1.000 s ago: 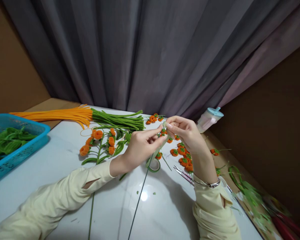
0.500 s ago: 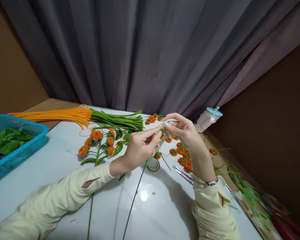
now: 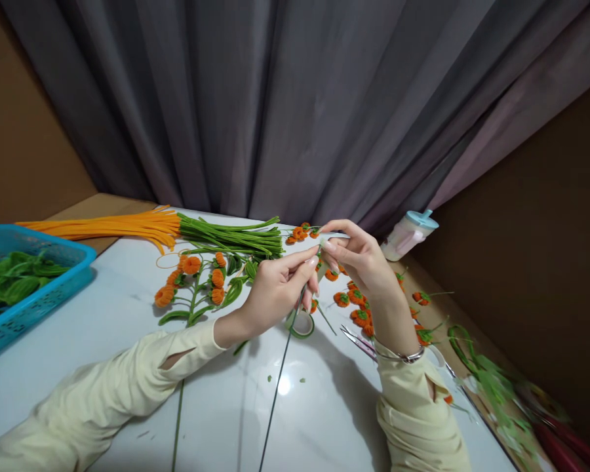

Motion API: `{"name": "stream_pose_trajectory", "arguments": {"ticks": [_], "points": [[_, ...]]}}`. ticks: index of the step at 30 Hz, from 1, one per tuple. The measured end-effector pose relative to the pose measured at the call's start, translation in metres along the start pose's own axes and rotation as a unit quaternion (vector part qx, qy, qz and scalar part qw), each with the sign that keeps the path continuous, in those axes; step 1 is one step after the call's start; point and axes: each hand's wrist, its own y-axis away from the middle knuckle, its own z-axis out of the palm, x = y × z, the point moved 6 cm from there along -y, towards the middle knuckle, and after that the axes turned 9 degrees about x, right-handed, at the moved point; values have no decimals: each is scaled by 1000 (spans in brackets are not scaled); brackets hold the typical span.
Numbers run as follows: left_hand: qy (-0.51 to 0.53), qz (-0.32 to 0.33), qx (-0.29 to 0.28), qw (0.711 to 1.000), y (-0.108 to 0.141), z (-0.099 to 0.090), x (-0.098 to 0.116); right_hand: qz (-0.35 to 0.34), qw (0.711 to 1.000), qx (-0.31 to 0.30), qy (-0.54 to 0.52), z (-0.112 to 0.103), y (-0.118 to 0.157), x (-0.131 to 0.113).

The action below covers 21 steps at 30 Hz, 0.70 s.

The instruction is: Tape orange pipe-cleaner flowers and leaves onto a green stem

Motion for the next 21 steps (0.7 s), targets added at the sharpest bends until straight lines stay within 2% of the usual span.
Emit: {"name": "stream_pose_trajectory", "arguments": {"ticks": [13, 21], "points": [[12, 2, 5, 1000, -3, -1, -1, -9, 1000, 5, 13, 0, 1, -2], [-10, 5, -11, 1000, -3, 1, -2, -15, 1000, 4, 18, -2, 0, 0]]}}
